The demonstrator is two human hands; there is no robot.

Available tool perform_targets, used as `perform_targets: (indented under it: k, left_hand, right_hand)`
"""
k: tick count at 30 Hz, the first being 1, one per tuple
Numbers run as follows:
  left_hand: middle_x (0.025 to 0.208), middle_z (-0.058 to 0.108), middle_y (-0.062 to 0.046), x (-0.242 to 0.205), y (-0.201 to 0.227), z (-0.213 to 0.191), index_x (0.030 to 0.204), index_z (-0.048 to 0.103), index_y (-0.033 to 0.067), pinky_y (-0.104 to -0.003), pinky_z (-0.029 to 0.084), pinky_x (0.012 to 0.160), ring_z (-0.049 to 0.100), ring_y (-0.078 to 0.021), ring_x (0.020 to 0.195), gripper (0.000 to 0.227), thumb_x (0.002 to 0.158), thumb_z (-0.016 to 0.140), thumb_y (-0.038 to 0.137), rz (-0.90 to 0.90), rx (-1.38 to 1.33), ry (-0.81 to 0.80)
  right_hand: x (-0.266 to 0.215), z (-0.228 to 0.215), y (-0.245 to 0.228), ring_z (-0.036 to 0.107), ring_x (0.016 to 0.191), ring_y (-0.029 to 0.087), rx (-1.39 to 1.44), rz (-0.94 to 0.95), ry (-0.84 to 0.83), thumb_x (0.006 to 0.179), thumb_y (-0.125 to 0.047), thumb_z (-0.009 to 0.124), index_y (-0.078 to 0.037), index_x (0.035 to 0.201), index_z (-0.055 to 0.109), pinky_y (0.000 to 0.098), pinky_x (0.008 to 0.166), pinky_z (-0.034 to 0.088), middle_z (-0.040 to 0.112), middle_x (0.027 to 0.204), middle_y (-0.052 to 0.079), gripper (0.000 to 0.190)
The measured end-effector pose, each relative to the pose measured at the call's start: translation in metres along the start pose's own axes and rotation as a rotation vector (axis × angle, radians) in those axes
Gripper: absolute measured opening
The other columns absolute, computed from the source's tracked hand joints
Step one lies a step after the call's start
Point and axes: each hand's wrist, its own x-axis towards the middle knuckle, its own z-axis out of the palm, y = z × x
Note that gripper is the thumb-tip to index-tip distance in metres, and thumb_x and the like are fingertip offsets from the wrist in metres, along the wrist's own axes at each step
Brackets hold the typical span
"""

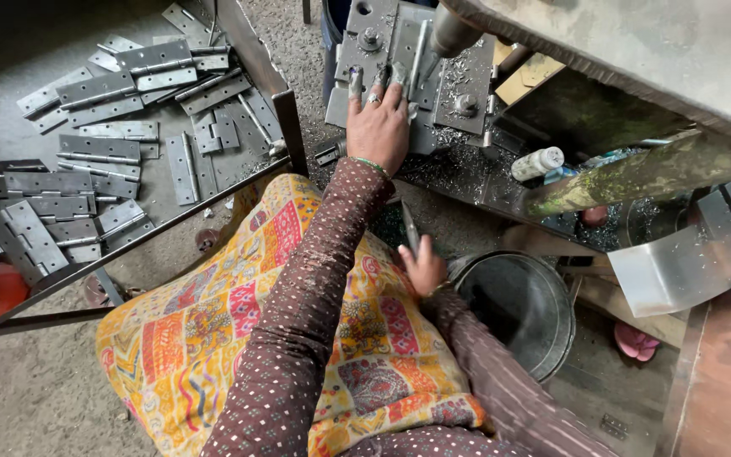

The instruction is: The person sits on the floor and repeatedly places metal hinge pieces into a punching machine, activates the press, and removes the processed pieces. The person handles the metal pieces one at a time and uses a small metal tool to assist with positioning.

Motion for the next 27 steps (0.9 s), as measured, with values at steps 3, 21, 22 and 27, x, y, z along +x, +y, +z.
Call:
perform_targets:
  k: [3,21,22,27]
  left_hand:
    - [0.135,0.063,-0.011,0.006,0.001,-0.001,0.118,0.071,0.0053,-0.063,0.020,0.120,0.056,-0.0328,0.128,0.030,0.104,0.053,0.025,-0.023,-0.009,-0.052]
    - [0.142,0.060,-0.006,0.048,-0.010,0.012,0.117,0.072,0.0099,-0.063,0.033,0.116,0.055,-0.0274,0.133,0.026,0.097,0.056,0.012,-0.092,0.011,-0.207]
    - [0.141,0.059,-0.006,0.045,-0.010,0.011,0.115,0.073,0.0105,-0.062,0.032,0.116,0.054,-0.0274,0.133,0.026,0.095,0.057,0.012,-0.075,0.039,-0.207]
    - [0.137,0.061,-0.008,0.039,-0.007,0.000,0.119,0.072,0.0080,-0.063,0.026,0.112,0.053,-0.0279,0.131,0.031,0.093,0.055,0.011,-0.027,0.030,-0.093]
  right_hand:
    - [0.006,0.021,0.011,0.066,0.070,0.050,-0.016,-0.028,0.051,0.095,-0.058,0.060,0.001,0.132,0.049,0.0548,0.055,0.051,0.068,0.078,0.029,0.070]
    - [0.009,0.039,0.022,0.068,0.074,0.047,-0.077,0.018,0.016,0.095,-0.061,0.060,0.000,0.126,0.052,0.0530,0.059,0.052,0.070,0.084,0.028,0.069]
    - [0.005,0.038,0.022,0.069,0.075,0.046,-0.039,0.051,-0.010,0.093,-0.061,0.061,0.002,0.132,0.049,0.0522,0.060,0.053,0.070,0.086,0.029,0.074]
    - [-0.006,-0.046,-0.009,0.068,0.092,0.042,0.031,0.023,0.023,0.099,-0.053,0.058,0.001,0.134,0.052,0.0497,0.075,0.054,0.070,0.107,0.026,0.065]
